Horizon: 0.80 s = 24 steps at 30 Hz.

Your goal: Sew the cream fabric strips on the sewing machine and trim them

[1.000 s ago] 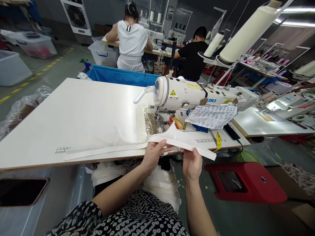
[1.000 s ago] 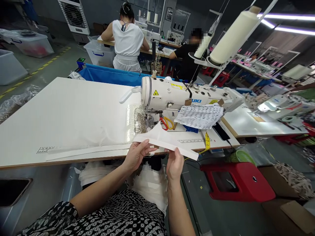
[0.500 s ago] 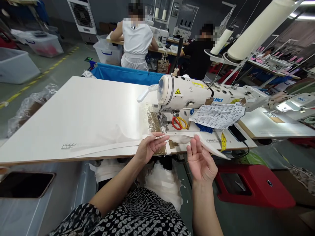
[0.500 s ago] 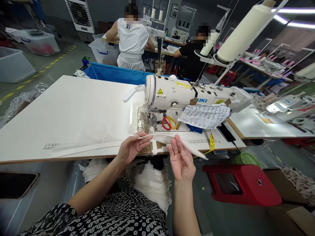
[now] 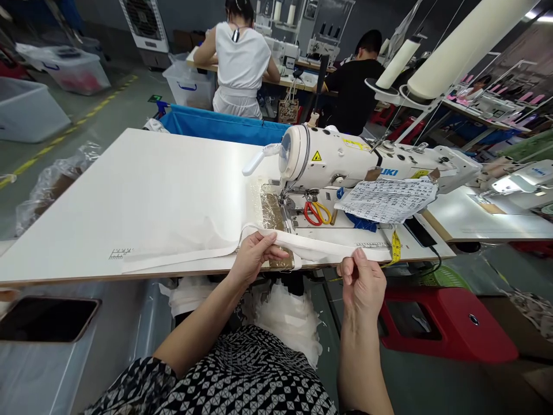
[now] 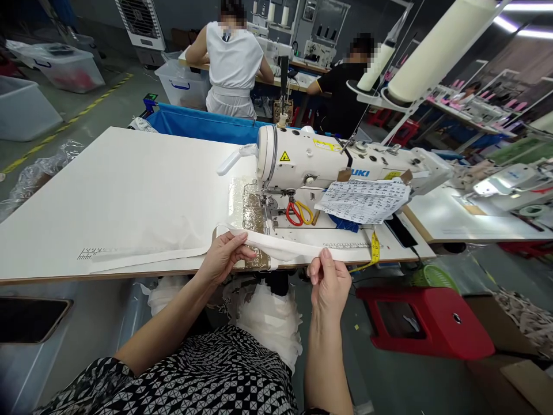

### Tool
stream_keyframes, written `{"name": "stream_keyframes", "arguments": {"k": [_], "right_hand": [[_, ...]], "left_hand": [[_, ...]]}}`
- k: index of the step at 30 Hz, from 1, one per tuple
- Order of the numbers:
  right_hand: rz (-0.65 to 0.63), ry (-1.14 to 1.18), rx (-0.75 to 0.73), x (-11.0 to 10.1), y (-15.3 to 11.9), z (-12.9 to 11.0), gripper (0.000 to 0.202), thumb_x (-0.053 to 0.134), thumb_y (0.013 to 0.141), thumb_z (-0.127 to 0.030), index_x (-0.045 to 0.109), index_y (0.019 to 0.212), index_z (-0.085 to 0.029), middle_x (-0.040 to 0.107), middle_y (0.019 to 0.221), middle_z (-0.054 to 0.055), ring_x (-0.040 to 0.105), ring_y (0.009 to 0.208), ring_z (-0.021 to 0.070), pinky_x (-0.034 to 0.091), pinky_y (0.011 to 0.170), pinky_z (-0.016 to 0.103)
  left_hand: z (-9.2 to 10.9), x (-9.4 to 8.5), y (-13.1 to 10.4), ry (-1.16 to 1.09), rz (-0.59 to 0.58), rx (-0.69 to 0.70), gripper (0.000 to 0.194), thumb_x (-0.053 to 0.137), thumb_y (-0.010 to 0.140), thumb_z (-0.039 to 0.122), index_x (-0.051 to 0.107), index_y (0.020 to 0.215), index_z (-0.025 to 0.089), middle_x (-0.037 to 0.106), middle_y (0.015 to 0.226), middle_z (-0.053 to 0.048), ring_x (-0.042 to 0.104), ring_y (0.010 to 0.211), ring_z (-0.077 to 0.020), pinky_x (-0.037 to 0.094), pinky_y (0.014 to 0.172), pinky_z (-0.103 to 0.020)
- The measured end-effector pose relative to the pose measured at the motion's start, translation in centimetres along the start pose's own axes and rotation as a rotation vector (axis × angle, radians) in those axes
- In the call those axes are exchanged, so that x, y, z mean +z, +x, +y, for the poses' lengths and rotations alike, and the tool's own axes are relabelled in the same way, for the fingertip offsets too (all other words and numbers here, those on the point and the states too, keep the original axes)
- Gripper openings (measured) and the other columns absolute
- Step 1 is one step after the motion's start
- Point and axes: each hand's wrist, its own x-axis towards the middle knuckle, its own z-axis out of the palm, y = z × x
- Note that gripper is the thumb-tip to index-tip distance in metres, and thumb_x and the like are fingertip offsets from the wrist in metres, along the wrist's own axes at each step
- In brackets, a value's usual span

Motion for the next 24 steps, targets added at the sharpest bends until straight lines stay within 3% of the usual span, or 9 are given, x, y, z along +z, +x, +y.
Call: {"name": "stream_keyframes", "arguments": {"k": [12,15,18,21,24], "right_hand": [[-0.027,-0.015,0.042,-0.3,0.1,0.4,0.049,0.075,0.076,-0.047,0.051,0.046,-0.017,0.042,0.039,-0.005,0.035,0.037,0.0059,0.036,0.043,0.025],[-0.119,0.026,0.038,-0.6,-0.3,0.2,0.048,0.071,0.081,-0.045,0.052,0.047,-0.017,0.042,0.038,-0.005,0.035,0.036,0.0065,0.036,0.043,0.025],[-0.261,0.153,0.078,-1.4,-1.1,-0.1,0.038,0.070,0.080,-0.041,0.054,0.054,-0.018,0.044,0.041,-0.006,0.032,0.031,0.0058,0.034,0.040,0.025],[-0.268,0.312,0.215,-3.0,-1.7,0.2,0.021,0.069,0.076,-0.034,0.057,0.065,-0.020,0.039,0.042,-0.010,0.021,0.029,0.0049,0.031,0.037,0.025],[-0.192,0.406,0.320,-5.0,-2.3,1.6,0.016,0.066,0.071,-0.029,0.055,0.063,-0.021,0.037,0.043,-0.010,0.019,0.030,0.0042,0.032,0.037,0.024]], "left_hand": [[0.0,0.0,-0.2,0.006,0.003,0.010,0.041,0.081,0.065,0.045,0.068,0.085,0.012,0.070,0.057,-0.006,0.066,0.052,-0.0156,0.053,0.056,-0.024],[0.4,0.3,-0.5,-0.056,-0.001,0.138,0.037,0.076,0.070,0.045,0.069,0.094,0.017,0.072,0.071,-0.004,0.058,0.049,-0.0107,0.045,0.046,-0.021],[1.8,0.4,-1.2,-0.135,0.041,0.283,0.030,0.070,0.072,0.048,0.069,0.083,0.020,0.070,0.080,-0.004,0.056,0.058,-0.0114,0.040,0.045,-0.021],[4.1,-0.9,-2.4,-0.156,0.133,0.416,0.018,0.064,0.079,0.037,0.069,0.077,0.021,0.066,0.075,-0.003,0.060,0.072,-0.0137,0.050,0.062,-0.024],[6.0,-4.8,-4.9,-0.204,0.252,0.596,0.016,0.060,0.085,0.031,0.069,0.078,0.020,0.066,0.074,0.000,0.060,0.073,-0.0115,0.051,0.069,-0.023]]}}
